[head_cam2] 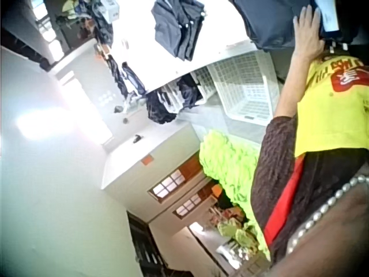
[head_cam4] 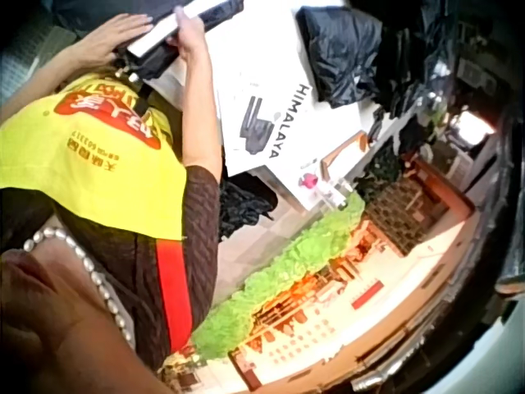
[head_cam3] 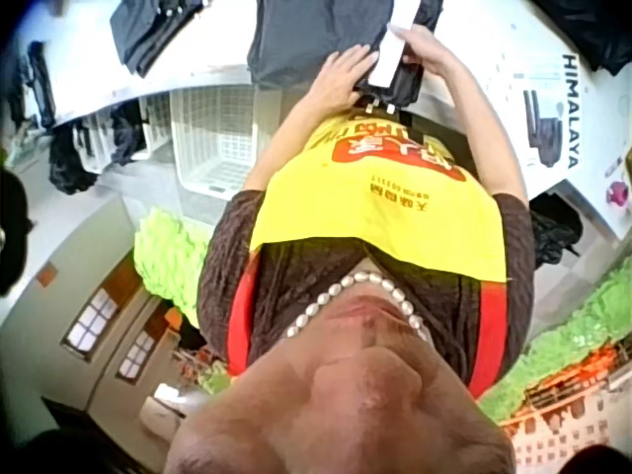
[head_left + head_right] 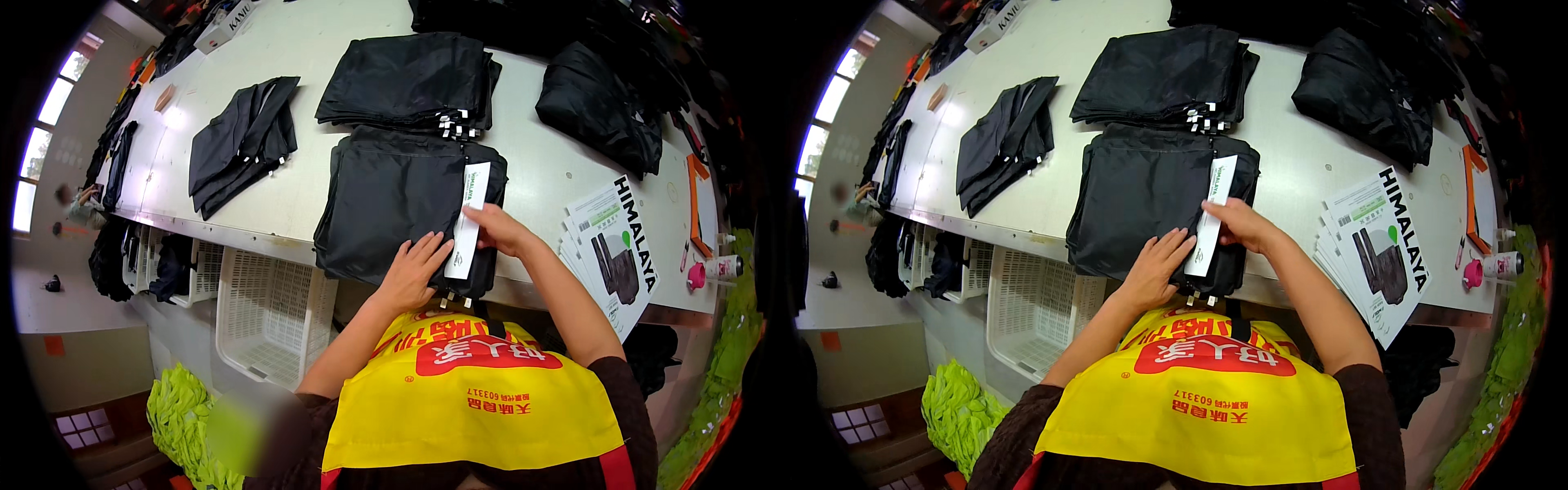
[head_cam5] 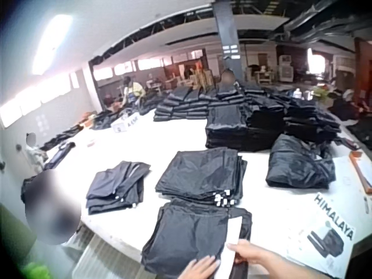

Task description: The person marks tags on folded black garments with a pen, then inserts paper inserts into each garment and stacks them on a table. The person handles the garments one at a time, placing each completed unit into a growing pile.

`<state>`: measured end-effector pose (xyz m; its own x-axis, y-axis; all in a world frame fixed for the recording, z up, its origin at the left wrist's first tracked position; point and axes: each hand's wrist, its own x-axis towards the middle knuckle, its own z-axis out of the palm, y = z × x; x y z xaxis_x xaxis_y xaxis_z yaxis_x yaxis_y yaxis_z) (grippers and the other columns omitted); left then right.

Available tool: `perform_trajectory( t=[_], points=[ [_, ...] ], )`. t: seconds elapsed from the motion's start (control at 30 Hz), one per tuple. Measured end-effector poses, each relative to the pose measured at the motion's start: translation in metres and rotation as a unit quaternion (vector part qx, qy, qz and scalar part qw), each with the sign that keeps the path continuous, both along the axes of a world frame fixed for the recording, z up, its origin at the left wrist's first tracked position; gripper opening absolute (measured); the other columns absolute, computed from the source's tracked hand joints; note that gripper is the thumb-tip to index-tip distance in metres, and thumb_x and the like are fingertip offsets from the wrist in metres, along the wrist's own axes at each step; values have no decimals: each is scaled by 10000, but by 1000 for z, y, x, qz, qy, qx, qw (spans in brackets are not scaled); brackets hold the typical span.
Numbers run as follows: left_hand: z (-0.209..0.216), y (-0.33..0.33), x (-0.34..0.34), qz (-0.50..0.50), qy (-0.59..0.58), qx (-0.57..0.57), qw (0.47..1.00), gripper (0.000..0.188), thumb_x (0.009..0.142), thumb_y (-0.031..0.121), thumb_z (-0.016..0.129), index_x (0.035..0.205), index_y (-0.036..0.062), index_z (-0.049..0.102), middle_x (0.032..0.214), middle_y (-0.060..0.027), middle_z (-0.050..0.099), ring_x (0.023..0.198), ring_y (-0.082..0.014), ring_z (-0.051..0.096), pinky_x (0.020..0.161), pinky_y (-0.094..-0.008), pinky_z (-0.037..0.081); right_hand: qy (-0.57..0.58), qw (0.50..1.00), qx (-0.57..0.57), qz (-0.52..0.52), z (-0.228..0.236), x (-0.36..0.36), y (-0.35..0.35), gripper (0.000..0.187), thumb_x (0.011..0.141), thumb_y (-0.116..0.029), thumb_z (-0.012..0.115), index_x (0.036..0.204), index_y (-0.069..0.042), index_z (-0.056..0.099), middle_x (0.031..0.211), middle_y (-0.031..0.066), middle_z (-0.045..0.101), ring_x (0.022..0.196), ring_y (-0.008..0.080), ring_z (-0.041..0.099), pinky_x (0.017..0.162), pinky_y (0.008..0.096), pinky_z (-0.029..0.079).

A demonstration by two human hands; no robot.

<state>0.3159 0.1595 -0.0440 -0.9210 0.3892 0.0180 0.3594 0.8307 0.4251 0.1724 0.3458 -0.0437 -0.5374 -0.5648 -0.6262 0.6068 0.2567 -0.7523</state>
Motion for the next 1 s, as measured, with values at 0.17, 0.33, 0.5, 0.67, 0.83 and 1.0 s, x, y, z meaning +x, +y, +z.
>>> perform_trajectory(
  t=[0.17, 0.33, 0.5, 0.67, 0.83, 1.0],
  points=[
    [6, 1, -7, -33, -21, -41, 998, 861, 662, 290, 630, 1429, 161, 258, 1452, -188, 251, 1327, -357, 269, 1006, -594, 241, 388, 827, 39, 404, -5, 0, 18, 505, 696, -240, 622, 1139, -15, 529, 1006, 130, 592, 880, 247, 598, 670, 346, 514],
    [8, 8, -11, -44, -31, -95, 994, 964, 671, 702, 586, 1433, 216, 250, 1449, -203, 244, 1306, -406, 270, 964, -642, 268, 575, 594, 290, 482, 30, 15, 11, 295, 674, -140, 661, 932, 4, 654, 987, 169, 573, 940, 287, 578, 714, 365, 516],
    [10, 16, -13, -20, -98, -85, 991, 798, 741, 693, 517, 1385, 250, 356, 1425, -201, 292, 1300, -407, 275, 955, -666, 267, 704, 519, 261, 409, 65, 29, 30, 81, 719, -65, 614, 787, -46, 653, 900, 91, 555, 827, 230, 575, 622, 315, 507],
    [33, 24, -52, 53, -204, 0, 978, 377, 852, 410, 543, 1140, 176, 614, 1240, -150, 489, 1159, -329, 442, 931, -503, 358, 719, 535, 236, 376, 69, 22, 42, 34, 760, -61, 554, 771, -60, 586, 873, 92, 556, 699, 249, 616, 578, 333, 511],
    [-22, 54, -98, 28, 166, 10, 986, 467, 801, 312, 588, 1204, 93, 502, 1305, -121, 437, 1252, -269, 369, 945, -557, 299, 742, 516, 226, 363, 52, 24, 36, 50, 754, -68, 553, 796, -45, 565, 798, 113, 585, 647, 250, 632, 564, 331, 514],
    [-62, 56, -94, 18, 203, -73, 976, 558, 829, 379, 550, 1313, 124, 443, 1392, -87, 384, 1314, -233, 311, 992, -622, 208, 770, 508, 288, 258, 50, 37, 31, 77, 732, -87, 568, 799, -50, 577, 767, 100, 585, 681, 222, 614, 553, 306, 512]
  ],
)
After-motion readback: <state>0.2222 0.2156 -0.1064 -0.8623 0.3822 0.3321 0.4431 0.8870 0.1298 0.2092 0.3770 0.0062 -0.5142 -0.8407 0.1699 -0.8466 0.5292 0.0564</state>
